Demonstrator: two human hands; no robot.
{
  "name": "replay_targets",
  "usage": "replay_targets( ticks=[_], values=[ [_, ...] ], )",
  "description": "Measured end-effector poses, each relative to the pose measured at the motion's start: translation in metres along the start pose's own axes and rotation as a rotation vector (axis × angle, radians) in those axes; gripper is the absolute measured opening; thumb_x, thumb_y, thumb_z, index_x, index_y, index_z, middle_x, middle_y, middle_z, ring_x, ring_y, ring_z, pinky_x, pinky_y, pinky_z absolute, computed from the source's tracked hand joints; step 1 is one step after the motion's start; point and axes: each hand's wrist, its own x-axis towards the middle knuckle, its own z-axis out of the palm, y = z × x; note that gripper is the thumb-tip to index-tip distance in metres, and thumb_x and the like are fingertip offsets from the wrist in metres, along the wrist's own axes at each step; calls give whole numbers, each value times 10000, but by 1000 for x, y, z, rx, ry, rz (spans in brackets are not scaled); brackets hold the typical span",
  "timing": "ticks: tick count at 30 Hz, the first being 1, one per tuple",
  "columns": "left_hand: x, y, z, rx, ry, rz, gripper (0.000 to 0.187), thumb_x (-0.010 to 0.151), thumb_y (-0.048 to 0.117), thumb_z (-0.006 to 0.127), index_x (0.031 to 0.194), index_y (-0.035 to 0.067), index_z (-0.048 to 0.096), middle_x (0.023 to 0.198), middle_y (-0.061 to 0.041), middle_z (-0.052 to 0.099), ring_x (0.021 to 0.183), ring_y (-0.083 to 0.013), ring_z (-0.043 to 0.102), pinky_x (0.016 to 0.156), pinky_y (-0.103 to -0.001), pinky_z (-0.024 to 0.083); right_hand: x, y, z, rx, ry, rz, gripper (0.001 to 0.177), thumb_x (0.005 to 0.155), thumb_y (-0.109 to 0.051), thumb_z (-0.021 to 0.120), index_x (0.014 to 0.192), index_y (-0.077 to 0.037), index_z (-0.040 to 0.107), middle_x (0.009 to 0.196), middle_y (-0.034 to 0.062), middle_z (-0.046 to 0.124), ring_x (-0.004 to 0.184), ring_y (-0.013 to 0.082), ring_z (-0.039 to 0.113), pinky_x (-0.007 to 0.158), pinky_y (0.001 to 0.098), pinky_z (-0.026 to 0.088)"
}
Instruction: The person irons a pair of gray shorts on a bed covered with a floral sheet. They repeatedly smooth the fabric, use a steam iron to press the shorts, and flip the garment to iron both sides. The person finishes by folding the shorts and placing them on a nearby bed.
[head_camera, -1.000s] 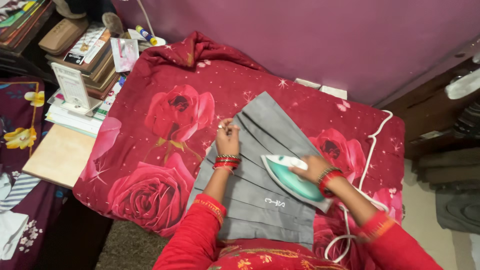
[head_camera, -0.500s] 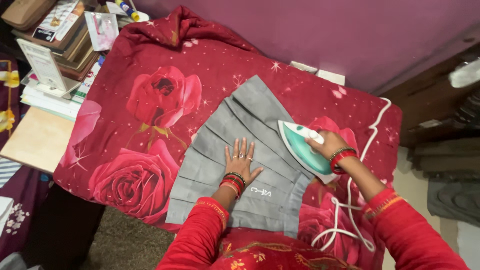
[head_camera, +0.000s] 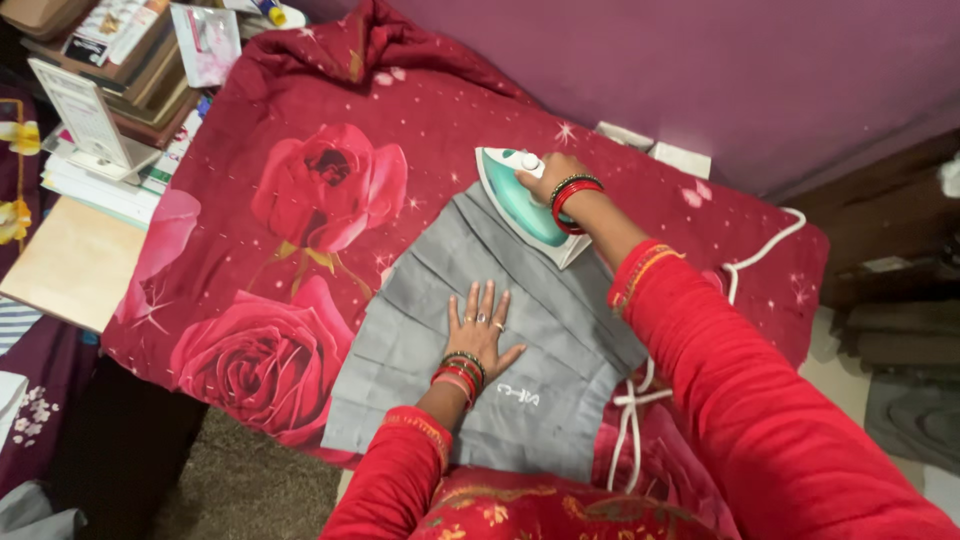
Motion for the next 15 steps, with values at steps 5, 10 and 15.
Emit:
replay_targets(
  ticks=[5, 10, 15],
  values=[
    [5, -5, 5, 13, 42, 5, 979, 904, 722, 448, 1631, 153, 124, 1703, -169, 48, 1562, -370, 11, 1194, -661, 16, -46, 63, -11, -25, -41, 43, 665, 860, -607, 680, 1171, -22, 728, 1125, 255, 724, 1055, 413, 698, 949, 487, 528],
    [4, -4, 11, 48, 68, 9, 985, 906, 729, 444, 1637, 155, 116, 1706, -156, 39, 1566, -366, 2, 1197, -666, 26, -120, 159, -25, -117, -15, 132, 722, 875, -652, 643, 1188, -6, 718, 1141, 266, 717, 1063, 427, 689, 950, 509, 524],
    [5, 2, 4, 79, 33, -13, 997, 901, 722, 447, 1634, 153, 82, 1706, -157, 20, 1563, -370, -18, 1182, -684, 22, -185, 242, -37, -144, 80, 309, 745, 869, -665, 644, 1225, -14, 715, 1147, 279, 720, 1086, 438, 687, 955, 512, 528]
  ],
)
